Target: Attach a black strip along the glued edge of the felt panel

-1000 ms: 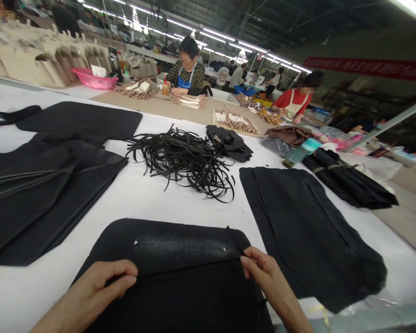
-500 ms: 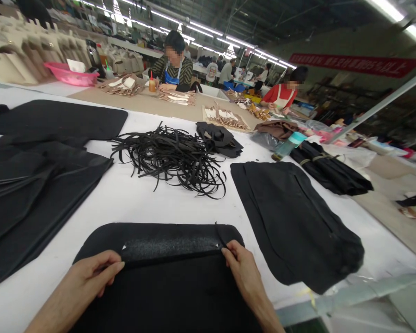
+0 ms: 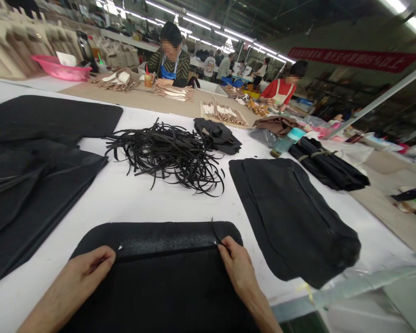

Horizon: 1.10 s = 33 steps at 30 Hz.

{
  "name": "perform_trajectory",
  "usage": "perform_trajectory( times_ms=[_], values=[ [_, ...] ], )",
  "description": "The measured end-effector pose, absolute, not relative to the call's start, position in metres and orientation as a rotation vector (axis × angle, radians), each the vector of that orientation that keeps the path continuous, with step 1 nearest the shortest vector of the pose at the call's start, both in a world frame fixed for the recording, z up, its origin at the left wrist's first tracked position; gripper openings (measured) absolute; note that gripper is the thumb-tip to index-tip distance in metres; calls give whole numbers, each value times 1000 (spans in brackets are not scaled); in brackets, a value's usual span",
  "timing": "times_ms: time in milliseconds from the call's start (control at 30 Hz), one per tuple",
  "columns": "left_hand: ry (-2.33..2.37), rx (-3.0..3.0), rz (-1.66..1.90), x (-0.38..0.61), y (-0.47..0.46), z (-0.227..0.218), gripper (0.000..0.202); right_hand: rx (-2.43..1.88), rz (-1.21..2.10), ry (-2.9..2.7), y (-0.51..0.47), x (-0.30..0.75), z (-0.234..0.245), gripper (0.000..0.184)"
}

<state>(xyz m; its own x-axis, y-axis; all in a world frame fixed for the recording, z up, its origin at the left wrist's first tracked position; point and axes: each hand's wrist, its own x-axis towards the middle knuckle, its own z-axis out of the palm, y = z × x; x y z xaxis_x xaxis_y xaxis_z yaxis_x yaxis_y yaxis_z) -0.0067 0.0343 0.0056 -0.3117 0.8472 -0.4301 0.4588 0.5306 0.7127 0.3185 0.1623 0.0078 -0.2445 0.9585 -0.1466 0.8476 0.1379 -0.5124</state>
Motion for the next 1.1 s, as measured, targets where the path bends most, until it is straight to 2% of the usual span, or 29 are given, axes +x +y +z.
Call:
perform_trajectory(
  times_ms=[667,1100],
  values=[
    [1951,937,582,-3,36,18,30,-1822,672,-2247,162,314,12,18],
    [1919,928,714,-2,35,12,31,-1807,623,-2271,163,314,13,16]
  ],
)
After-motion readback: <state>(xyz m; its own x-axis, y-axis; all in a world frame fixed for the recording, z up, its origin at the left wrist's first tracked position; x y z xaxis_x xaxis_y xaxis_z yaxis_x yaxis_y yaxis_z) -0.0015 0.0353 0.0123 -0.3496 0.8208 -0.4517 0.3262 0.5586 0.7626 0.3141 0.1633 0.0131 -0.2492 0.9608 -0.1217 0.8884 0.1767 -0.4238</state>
